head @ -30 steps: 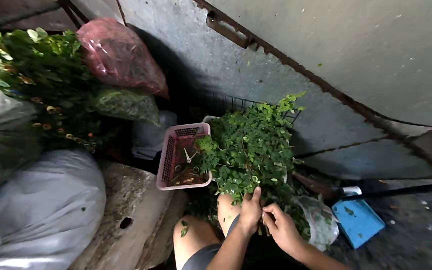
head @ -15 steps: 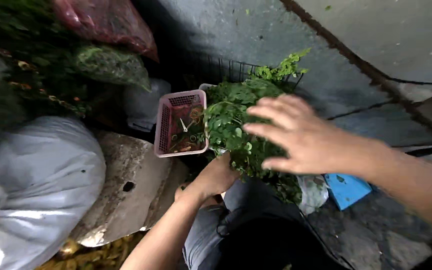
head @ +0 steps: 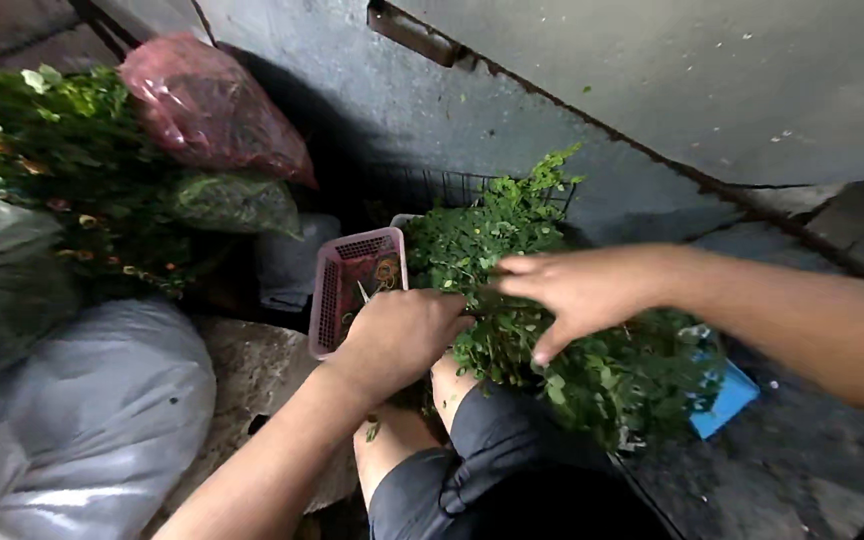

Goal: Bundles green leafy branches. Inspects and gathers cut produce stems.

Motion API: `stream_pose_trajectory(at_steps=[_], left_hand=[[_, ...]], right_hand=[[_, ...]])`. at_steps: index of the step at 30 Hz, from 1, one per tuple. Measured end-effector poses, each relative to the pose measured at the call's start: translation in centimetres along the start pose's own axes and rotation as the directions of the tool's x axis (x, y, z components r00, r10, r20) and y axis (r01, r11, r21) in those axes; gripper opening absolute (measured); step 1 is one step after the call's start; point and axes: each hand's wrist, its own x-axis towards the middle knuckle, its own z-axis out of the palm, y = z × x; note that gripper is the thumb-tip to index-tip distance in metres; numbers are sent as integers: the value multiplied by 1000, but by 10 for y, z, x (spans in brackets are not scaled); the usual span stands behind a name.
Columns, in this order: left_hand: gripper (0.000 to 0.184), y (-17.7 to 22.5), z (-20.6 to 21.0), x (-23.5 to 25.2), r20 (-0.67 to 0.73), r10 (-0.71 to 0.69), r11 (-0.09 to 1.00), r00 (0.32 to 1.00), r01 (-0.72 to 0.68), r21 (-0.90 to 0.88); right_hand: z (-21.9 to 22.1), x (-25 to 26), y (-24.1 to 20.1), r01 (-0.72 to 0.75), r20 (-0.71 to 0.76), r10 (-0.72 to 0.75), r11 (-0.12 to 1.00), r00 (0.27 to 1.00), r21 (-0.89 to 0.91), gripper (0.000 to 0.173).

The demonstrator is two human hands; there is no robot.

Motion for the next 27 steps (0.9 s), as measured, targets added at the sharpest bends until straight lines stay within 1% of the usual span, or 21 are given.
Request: stream_pose_trajectory(at_steps=[1,2,4,5,6,7,9,10,13,14,16,18,19,21,23,25,27], left_hand=[[29,-2,-2,3,-23,40,999,999,-39,37],[26,-3,-4,6,-52,82,994,995,-78,71],[24,-5,-10,14,-104,145,984,984,-132,121],[24,-5,-15,18,-125,166,979,978,-149,136],[25,-5,-20,22,-145,191,973,971,-167,161],[27,-6,-25,24,-158,215,965,964,-184,189],[29,-14,-36,28,-169,260,948,951,-218,231],[31,-20,-35,28,-188,288,943,939,-243,228],[35,-41,-19,29,-282,371,916,885,-299,268],[36,-44,-17,30,-303,383,910,872,-301,286],[35,-47,-17,34,-321,392,903,862,-295,311],[34,-50,-17,38,-316,396,900,862,-295,321],[34,-48,-19,40,-304,389,904,870,-296,309],[35,-42,-23,45,-303,376,916,876,-301,267],[35,-36,-24,46,-291,338,934,895,-283,216],[34,-32,-23,45,-270,322,941,907,-276,195],[33,-30,-19,45,-242,326,941,914,-289,177]], right_hand=[[-19,-9,1,-22,5,22,1000,1000,-22,92],[-38,-14,2,-26,-31,25,998,999,-59,97],[-61,-10,0,30,-125,-45,992,991,-123,92],[-62,-4,-4,66,-120,-81,990,990,-122,85],[-56,4,-9,105,-100,-114,990,989,-90,72],[-46,14,-11,141,-78,-145,989,986,-43,56],[-34,30,-7,166,-61,-161,983,985,85,26],[-35,33,-4,155,-62,-149,981,987,117,21],[-46,27,-1,93,28,-96,993,995,77,30],[-47,26,0,92,50,-97,991,994,95,30],[-46,25,6,92,77,-113,968,991,235,33],[-38,28,16,94,68,-136,898,988,430,34],[-35,27,17,90,50,-128,881,991,464,36],[-31,22,17,93,-38,-85,928,996,360,44],[-26,13,13,55,-114,-29,972,993,230,51],[-15,7,7,20,-169,1,993,986,120,47],[-5,5,6,5,-147,1,999,989,39,42]])
